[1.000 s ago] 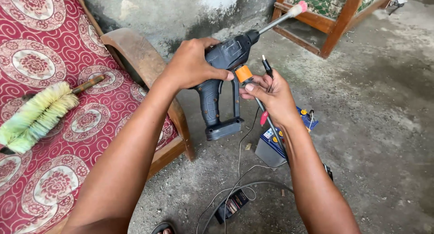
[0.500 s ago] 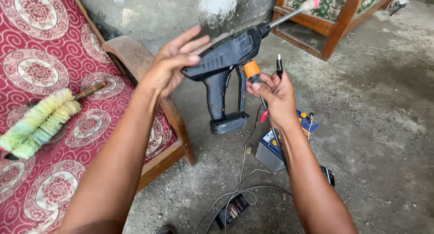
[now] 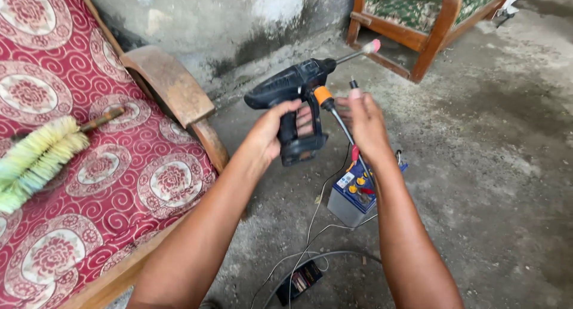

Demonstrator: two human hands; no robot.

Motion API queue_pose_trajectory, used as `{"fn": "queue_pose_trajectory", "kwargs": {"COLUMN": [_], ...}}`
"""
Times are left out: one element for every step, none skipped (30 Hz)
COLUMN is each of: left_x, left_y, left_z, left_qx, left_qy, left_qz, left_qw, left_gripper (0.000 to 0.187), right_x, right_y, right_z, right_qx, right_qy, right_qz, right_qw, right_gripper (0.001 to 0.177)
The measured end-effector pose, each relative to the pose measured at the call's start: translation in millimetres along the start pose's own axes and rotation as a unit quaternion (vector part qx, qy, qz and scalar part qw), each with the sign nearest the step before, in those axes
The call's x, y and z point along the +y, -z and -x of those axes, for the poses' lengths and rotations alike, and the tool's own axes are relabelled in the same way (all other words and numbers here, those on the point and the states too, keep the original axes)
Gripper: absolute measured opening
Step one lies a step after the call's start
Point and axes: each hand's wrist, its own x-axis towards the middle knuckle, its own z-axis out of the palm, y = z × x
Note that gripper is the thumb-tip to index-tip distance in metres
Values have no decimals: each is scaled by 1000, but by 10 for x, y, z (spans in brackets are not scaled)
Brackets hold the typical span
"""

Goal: Connecting an electric sprayer to a battery powered by a solar panel and testing the connection.

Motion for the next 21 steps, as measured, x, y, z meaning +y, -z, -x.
{"fn": "queue_pose_trajectory", "kwargs": {"left_x": [57,96,174,254,344,432,503,520,535,548,574,601,642,577,518,460,427,394,349,357,359], "left_y": [48,45,31,15,-33,-79,-112,-13,87,186,51,-86,-227,-133,-35,62,85,109,143,105,62], "left_z": [-108,-99,-108,-117,-74,-33,18,-62,-140,-217,-114,-10,90,-29,-144,-258,-289,-321,-344,-292,-247], "left_qx": [26,29,37,46,46,84,123,124,97,69,70,70,69,69,65,62,61,80,99,99,100], "left_qy": [34,34,26,17,16,18,22,22,18,14,15,22,28,28,27,27,25,44,63,62,79], "left_qz": [3,5,1,-3,-2,-12,-22,-20,-19,-17,-15,-8,-1,0,12,25,24,29,36,35,41], "left_qw": [999,999,999,999,999,996,992,992,995,997,997,997,997,997,997,997,998,995,992,992,991], "left_gripper": [41,41,40,39,39,39,38,38,38,40,40,39,38,38,32,27,27,22,18,18,20], "right_x": [-31,-91,-167,-246,-307,-364,-411,-448,-487,-526,-560,-596,-634,-634,-632,-633,-568,-504,-432,-423,-417], "right_y": [25,42,49,57,53,51,48,19,-11,-39,-145,-251,-363,-434,-510,-585,-582,-579,-577,-580,-578], "right_z": [-3,69,107,144,198,251,322,367,412,458,504,551,590,616,640,665,644,622,612,606,598], "right_qx": [35,33,51,70,68,63,58,57,56,55,54,26,-2,-3,-5,-8,-8,17,40,40,45], "right_qy": [25,22,41,60,60,65,68,66,81,96,95,103,111,111,79,46,48,148,244,245,279], "right_qz": [101,101,113,126,126,163,200,201,196,191,192,194,195,195,227,260,259,320,376,375,390], "right_qw": [994,994,991,988,988,982,976,976,976,975,975,975,974,974,971,965,965,936,893,893,877], "right_gripper": [25,25,30,35,35,32,29,29,27,27,27,25,23,23,21,18,18,18,17,17,18]}}
